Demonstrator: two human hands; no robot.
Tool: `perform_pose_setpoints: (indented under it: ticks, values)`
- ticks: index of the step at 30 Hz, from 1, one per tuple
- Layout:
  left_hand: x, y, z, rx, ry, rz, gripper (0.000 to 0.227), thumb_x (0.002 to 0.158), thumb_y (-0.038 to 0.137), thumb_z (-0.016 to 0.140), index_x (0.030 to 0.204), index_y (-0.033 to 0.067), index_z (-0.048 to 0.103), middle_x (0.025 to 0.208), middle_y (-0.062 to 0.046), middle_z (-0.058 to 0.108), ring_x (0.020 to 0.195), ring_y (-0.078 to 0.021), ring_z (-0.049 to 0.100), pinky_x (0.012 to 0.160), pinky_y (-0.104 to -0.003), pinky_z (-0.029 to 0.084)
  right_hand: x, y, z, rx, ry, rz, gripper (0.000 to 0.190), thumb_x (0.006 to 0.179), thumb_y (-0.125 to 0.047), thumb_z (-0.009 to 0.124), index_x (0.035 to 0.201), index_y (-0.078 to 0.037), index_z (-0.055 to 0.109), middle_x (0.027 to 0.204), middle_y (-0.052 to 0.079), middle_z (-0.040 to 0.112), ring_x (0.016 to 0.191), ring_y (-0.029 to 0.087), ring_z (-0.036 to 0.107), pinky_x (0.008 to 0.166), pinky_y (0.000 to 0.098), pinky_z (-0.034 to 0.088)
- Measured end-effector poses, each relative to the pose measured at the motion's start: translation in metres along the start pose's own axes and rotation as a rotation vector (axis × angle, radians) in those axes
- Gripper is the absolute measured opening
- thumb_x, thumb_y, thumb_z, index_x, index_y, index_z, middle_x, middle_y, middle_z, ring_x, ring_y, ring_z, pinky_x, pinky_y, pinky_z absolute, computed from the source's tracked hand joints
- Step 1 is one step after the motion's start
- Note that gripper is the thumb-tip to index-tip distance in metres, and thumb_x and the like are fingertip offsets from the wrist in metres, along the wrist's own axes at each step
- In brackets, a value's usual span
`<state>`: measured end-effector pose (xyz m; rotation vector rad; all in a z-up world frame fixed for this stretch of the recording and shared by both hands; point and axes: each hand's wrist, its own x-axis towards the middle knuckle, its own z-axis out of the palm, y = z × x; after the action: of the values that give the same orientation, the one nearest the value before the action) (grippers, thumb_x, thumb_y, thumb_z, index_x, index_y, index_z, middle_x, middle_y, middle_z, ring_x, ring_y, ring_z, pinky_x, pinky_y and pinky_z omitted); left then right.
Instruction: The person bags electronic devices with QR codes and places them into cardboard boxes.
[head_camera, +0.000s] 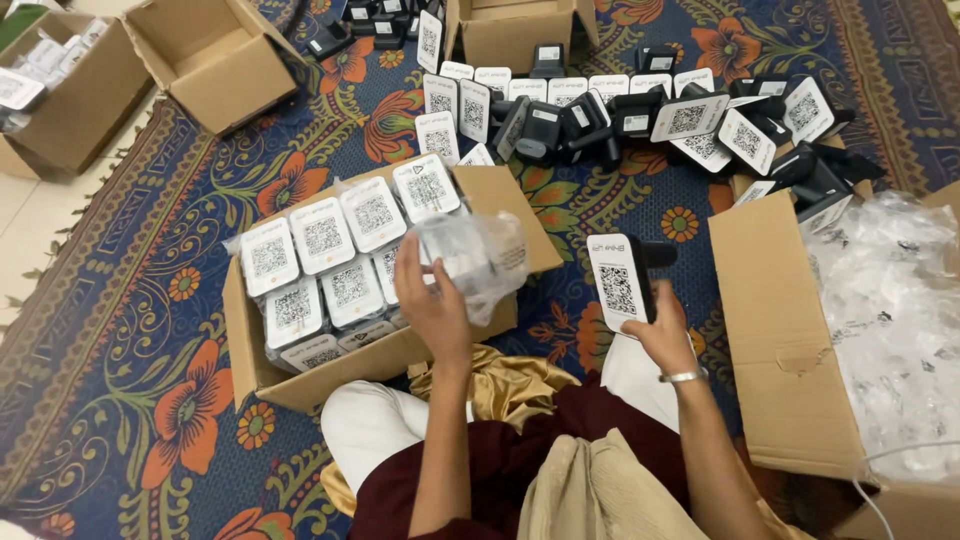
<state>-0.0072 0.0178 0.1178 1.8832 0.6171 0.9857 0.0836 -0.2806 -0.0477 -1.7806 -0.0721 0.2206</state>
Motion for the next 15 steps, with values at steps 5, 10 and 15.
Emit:
perform_pose_setpoints:
  ticks: [5,10,15]
  values:
    - [-0.018,-0.003,0.043,0.150,-0.062,0.361,0.047,0.099,0.001,0.061,0.146,0.0017,0.056,0.147,-0.014,0.059,0.109,-0.0241,0.064,0.098,-0.038,0.055,-0.042,-0.086,-0.023,0.280,0.025,-0.160,0.055,0.087,-0.002,0.073,0.137,0.004,0.051,0.119,0.015,0.068,0.102,0.018,0.068,0.086,0.0341,0.057]
    - [-0.022,0.027,0.057,0.182,-0.297,0.476,0.040,0.098,0.002,0.060,0.138,0.0008,0.061,0.140,-0.009,0.063,0.112,-0.0291,0.066,0.095,-0.038,0.055,-0.047,-0.090,-0.043,0.673,0.069,-0.315,0.035,0.109,-0.018,0.062,0.134,0.007,0.060,0.123,0.016,0.070,0.107,0.019,0.069,0.096,0.0322,0.056]
    - [-0.026,0.028,0.066,0.262,-0.563,0.562,0.052,0.087,-0.012,0.053,0.138,0.0002,0.061,0.143,-0.011,0.063,0.104,-0.0309,0.068,0.089,-0.041,0.056,-0.056,-0.119,-0.031,1.094,0.023,-0.164,0.045,0.113,-0.035,0.046,0.141,-0.001,0.056,0.129,0.012,0.070,0.114,0.022,0.070,0.101,0.0374,0.056]
